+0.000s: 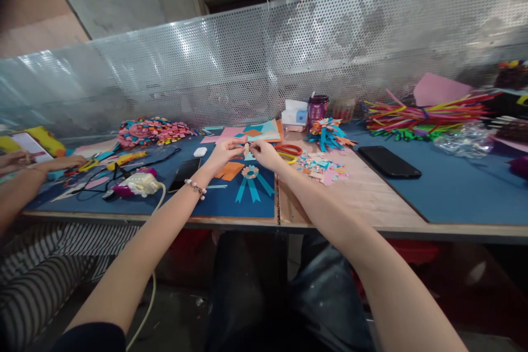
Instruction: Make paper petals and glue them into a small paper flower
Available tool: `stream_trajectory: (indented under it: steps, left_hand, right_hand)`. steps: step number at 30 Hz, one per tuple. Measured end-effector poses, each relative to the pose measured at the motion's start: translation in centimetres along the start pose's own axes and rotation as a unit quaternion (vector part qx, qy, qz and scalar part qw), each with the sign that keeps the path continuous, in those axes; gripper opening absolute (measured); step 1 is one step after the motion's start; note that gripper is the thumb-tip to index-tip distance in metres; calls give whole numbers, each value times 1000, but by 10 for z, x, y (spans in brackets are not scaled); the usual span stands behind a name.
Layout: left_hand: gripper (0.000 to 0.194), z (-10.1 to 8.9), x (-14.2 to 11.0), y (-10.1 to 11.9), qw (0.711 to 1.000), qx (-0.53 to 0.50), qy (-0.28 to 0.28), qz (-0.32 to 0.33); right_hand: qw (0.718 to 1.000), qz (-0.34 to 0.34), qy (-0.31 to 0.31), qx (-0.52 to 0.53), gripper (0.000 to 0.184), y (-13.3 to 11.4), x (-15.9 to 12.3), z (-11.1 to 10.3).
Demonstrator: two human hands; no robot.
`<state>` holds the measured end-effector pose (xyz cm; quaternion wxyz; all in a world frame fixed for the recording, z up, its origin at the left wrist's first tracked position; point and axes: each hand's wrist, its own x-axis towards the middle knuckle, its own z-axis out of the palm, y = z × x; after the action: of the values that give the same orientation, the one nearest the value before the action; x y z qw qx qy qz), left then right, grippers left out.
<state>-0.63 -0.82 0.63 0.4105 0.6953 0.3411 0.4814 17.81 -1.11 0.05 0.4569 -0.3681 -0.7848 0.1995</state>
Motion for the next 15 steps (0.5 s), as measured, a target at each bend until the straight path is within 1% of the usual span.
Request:
stream_trajectory:
  steps: [6, 9, 11, 13, 15]
  left_hand:
    - [35, -2, 1, -2, 1000, -11, -15, -15]
    - [34, -1, 1, 0, 1000, -3, -10, -15]
    - [33, -1, 1, 1, 1000, 10, -6, -15]
    - [33, 0, 0, 1, 1000, 22, -14, -13]
    - [33, -1, 0, -1, 999, 46, -25, -4]
  right_hand:
    - [1000, -2, -24, -20, 18, -3, -1, -2]
    - [999, -2, -33, -32, 18, -3, 0, -2]
    - [999, -3, -33, -43, 18, -2, 1, -2]
    - [998, -4, -30, -63, 18, 0, 2, -2]
    - [995, 3, -11, -104, 20, 3, 3, -4]
